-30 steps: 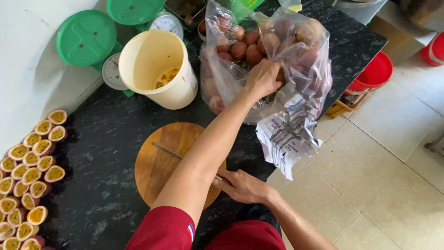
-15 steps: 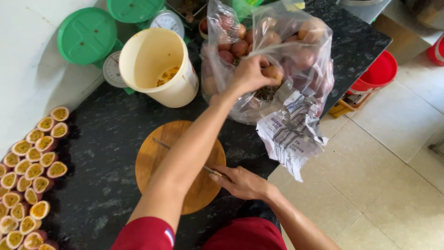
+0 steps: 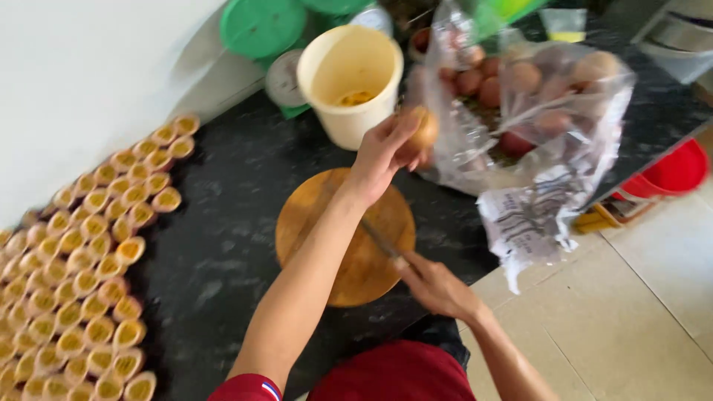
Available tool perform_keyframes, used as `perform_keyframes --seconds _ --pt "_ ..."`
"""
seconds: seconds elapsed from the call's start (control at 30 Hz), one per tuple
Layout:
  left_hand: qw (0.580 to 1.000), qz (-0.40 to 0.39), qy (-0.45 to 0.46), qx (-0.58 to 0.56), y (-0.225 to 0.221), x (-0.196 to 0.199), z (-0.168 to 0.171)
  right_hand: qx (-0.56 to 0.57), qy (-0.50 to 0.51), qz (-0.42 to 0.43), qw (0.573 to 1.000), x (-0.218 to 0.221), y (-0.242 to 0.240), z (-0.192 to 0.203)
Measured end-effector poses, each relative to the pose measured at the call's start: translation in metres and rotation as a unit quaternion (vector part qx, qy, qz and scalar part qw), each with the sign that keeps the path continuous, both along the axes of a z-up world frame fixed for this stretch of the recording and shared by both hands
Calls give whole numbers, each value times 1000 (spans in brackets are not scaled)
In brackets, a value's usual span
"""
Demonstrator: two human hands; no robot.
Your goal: Cutting passion fruits in half on a wooden board and gathering them from a bag.
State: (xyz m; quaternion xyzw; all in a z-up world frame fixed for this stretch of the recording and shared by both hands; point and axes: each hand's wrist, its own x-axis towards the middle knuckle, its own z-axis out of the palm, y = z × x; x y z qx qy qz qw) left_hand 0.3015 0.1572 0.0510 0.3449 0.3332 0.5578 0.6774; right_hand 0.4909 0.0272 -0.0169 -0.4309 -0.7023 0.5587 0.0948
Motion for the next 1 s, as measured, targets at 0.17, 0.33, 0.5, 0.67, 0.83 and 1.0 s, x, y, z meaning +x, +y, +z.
perform_keyframes --seconds 0.17,0.33,0.5,0.67,0.83,1.0 --pt "994 105 1 -43 -89 -64 -28 -173 -63 -104 977 -9 -18 -5" --pt "979 173 -32 -106 -127 -84 -65 213 -201 -132 947 -17 -22 -1" --pt "970 157 -52 -177 -130 -66 -41 295 -193 -124 927 -30 -10 4" --pt "974 60 -93 -197 -96 -32 -68 502 -122 -135 845 -15 14 3" --pt "976 21 50 -209 -58 26 -66 309 -6 -215 926 1 49 88" --pt "983 -24 101 -149 -15 66 -46 329 56 -196 922 45 110 67"
